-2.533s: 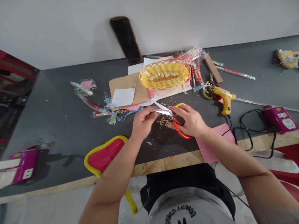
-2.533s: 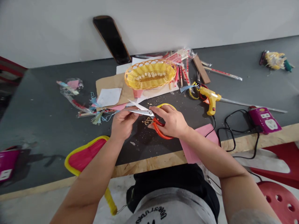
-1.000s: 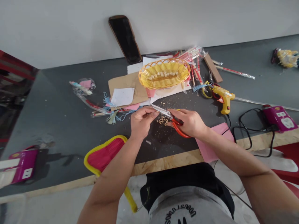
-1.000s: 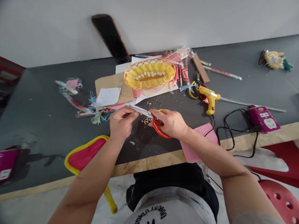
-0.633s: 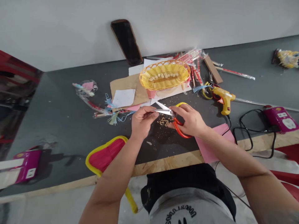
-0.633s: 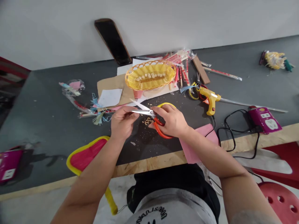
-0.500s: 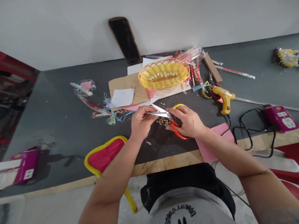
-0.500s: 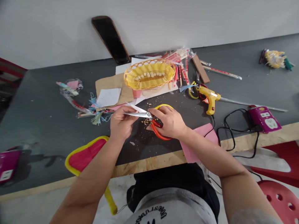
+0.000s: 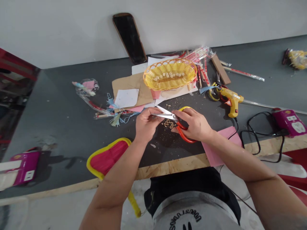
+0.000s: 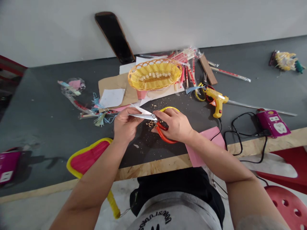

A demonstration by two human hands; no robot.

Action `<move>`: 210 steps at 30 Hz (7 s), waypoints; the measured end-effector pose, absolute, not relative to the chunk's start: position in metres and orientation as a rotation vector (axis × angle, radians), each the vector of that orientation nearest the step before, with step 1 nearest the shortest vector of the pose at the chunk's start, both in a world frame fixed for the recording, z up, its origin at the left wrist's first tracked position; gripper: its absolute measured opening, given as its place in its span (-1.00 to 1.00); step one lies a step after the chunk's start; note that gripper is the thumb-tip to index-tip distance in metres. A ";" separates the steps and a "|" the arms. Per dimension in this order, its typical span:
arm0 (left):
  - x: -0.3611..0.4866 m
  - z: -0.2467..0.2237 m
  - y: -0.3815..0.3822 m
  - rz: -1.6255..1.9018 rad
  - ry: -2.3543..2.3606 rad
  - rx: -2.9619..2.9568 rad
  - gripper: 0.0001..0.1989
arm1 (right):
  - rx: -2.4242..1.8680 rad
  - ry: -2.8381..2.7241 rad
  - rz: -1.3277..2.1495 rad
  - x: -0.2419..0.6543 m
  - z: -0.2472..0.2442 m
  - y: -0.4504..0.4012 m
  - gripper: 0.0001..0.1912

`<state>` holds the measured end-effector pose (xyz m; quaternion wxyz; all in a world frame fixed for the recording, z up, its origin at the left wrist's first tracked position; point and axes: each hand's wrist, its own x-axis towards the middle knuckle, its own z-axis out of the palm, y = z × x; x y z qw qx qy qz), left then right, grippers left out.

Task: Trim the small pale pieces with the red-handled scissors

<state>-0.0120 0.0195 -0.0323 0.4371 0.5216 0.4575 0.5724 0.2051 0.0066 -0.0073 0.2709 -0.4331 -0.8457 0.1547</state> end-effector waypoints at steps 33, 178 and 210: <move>-0.002 -0.016 0.019 1.323 1.098 0.920 -0.62 | -1.197 -2.276 0.423 0.208 -0.010 0.012 -0.36; -0.002 -0.022 0.006 1.170 1.145 1.128 -0.72 | -1.393 -2.312 0.376 0.203 -0.008 0.008 -0.38; -0.006 -0.018 0.010 1.276 1.010 1.109 -0.74 | -1.503 -2.350 0.316 0.202 -0.006 0.007 -0.44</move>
